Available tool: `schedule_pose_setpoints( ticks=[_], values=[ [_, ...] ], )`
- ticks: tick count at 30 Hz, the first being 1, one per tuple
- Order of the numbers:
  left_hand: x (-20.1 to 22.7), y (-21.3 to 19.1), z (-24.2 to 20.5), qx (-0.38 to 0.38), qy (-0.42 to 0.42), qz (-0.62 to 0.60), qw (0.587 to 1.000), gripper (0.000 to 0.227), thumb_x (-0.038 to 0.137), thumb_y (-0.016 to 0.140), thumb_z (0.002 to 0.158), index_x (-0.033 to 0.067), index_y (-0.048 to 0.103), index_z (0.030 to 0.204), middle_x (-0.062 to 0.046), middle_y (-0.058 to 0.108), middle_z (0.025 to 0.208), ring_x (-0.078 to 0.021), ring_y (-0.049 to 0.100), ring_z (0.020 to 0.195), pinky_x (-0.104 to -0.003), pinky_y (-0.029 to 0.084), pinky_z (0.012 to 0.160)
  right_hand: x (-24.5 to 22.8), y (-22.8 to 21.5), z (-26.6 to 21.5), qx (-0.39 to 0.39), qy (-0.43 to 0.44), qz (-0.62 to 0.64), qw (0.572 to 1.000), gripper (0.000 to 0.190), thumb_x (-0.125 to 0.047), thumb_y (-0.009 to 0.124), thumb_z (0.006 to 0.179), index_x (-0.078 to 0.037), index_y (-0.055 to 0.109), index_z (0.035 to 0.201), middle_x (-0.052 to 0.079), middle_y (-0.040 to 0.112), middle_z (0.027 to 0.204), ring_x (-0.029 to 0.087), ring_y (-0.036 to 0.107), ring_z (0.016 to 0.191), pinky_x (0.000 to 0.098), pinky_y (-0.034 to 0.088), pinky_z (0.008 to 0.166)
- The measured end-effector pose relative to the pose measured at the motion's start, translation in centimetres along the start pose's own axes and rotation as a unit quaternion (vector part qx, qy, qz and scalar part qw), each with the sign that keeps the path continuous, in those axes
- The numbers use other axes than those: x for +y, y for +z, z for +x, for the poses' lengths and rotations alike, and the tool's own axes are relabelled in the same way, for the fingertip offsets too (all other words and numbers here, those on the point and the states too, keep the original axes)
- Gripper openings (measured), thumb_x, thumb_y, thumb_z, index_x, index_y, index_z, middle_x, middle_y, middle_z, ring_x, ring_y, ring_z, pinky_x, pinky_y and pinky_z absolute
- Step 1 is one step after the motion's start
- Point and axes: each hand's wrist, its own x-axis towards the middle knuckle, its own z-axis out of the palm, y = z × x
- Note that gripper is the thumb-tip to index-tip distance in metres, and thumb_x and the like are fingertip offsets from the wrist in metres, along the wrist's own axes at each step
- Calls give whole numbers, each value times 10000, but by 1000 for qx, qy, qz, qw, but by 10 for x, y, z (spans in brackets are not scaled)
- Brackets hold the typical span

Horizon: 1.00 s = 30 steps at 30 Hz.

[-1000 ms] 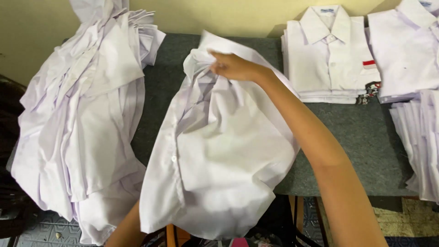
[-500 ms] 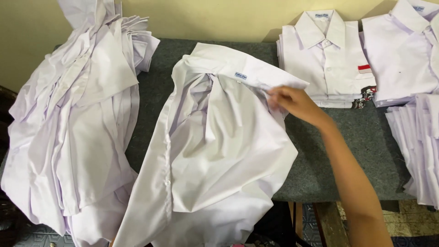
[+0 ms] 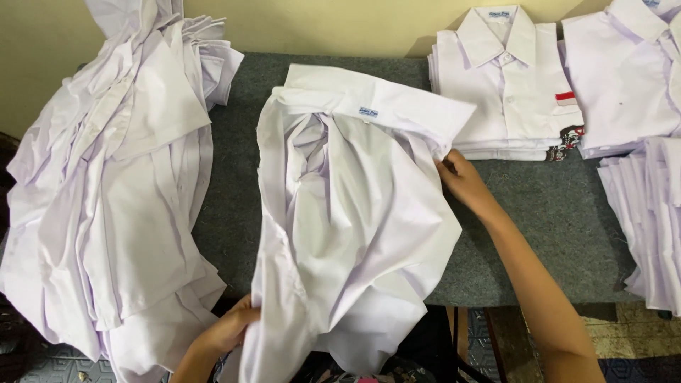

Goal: Folding white shirts on a padded work table and stacking them neatly.

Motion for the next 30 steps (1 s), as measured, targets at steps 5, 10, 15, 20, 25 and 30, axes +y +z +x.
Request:
schedule_pose_setpoints(
  ticks=[5,10,15,20,25,30],
  values=[
    [36,44,-40,43,-81,159,983,788,80,690,743,196,535,1507,-114,744,1290,-281,715,1113,-375,561,812,-20,-5,8,82,-102,-47,990,600,-624,346,1002,-81,455,1234,111,647,1099,254,641,958,369,497,742],
    [49,18,-27,14,14,303,953,703,147,731,745,133,590,1434,-57,758,1302,-195,717,1135,-328,568,853,-85,-30,27,159,-204,-58,964,413,-409,321,1089,-54,447,1257,114,576,1146,228,592,1006,358,519,823],
    [123,56,-79,-73,17,500,863,424,332,597,948,208,655,1349,65,725,1414,-85,682,1271,-247,515,1075,-87,-63,76,201,-220,-172,939,142,-46,441,1192,8,511,1303,43,519,703,127,411,518,250,293,412],
    [186,85,-88,114,94,615,774,657,585,340,967,189,446,1479,-11,478,1580,-174,528,1408,-370,455,1091,-52,-83,121,248,-169,-297,906,317,-148,586,1076,47,663,1314,276,721,1077,391,694,765,550,554,625],
    [253,109,20,169,174,655,716,700,581,375,971,147,310,1517,-84,367,1505,-318,419,1317,-538,400,981,-32,-66,133,209,-16,-377,902,397,-315,668,984,-71,655,1297,188,644,1177,430,562,1109,596,497,804],
    [292,110,159,323,328,417,784,793,588,432,967,53,317,1542,-212,384,1540,-412,376,1402,-570,340,1088,-27,-14,131,330,-67,-334,880,563,-259,762,977,-28,453,1386,190,447,1359,426,408,1245,656,490,848]
  ],
)
